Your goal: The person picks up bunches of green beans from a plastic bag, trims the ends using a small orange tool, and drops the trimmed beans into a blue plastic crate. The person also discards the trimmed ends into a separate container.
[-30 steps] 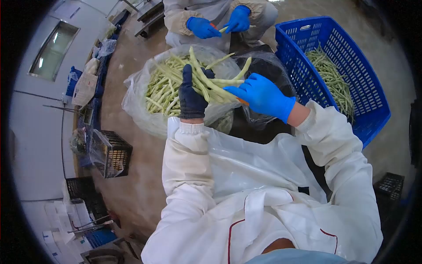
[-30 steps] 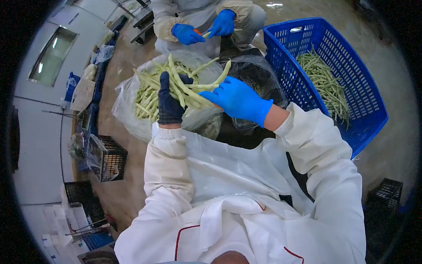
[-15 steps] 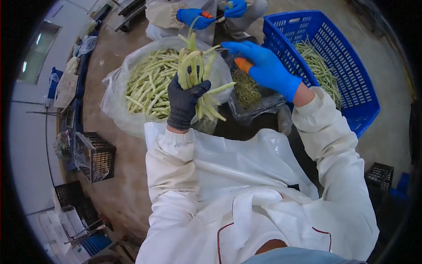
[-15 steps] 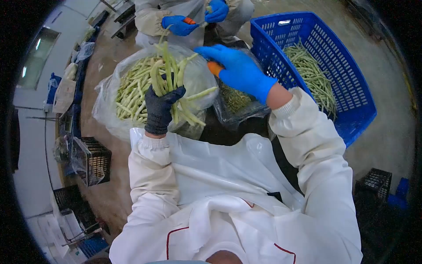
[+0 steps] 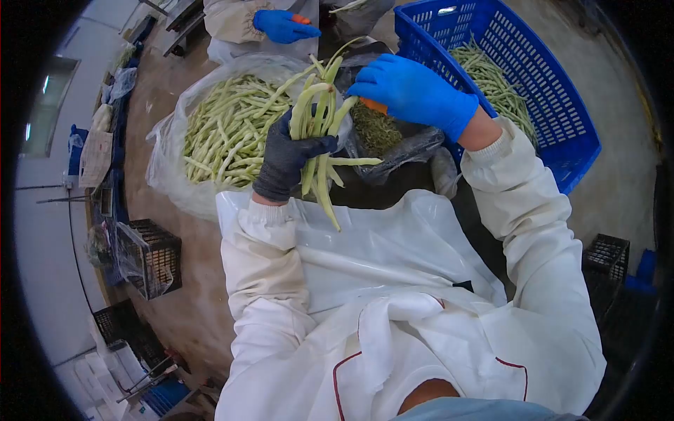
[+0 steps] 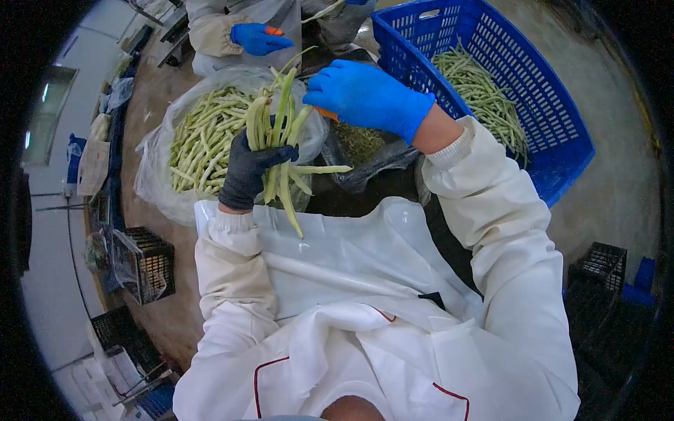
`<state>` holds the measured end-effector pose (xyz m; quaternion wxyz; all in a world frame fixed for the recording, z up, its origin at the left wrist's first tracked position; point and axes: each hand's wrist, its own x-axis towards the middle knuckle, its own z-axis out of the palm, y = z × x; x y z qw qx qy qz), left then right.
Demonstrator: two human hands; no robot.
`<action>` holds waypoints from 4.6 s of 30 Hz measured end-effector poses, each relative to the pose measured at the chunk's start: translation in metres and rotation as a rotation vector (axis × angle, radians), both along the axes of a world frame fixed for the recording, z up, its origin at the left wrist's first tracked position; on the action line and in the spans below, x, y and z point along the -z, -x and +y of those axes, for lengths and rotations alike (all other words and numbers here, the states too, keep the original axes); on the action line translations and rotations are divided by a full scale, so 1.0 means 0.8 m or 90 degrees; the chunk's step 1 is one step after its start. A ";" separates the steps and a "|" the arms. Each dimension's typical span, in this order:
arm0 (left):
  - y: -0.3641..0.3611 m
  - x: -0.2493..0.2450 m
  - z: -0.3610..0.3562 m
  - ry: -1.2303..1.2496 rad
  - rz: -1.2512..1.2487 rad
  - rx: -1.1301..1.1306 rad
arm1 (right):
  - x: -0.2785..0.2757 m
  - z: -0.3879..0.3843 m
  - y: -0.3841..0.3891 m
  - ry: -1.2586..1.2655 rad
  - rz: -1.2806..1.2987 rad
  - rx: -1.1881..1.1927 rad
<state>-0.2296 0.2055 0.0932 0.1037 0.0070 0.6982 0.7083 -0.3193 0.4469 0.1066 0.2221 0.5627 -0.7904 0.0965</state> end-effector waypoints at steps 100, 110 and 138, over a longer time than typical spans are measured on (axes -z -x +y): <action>0.004 0.021 0.028 0.322 0.179 -0.087 | 0.015 0.023 0.030 0.128 -0.576 0.153; 0.016 0.017 -0.006 -0.071 0.062 -0.264 | -0.047 0.075 0.032 0.610 -0.682 0.114; 0.023 0.008 -0.059 -0.048 0.133 -0.390 | 0.083 -0.132 0.136 0.164 -0.437 0.231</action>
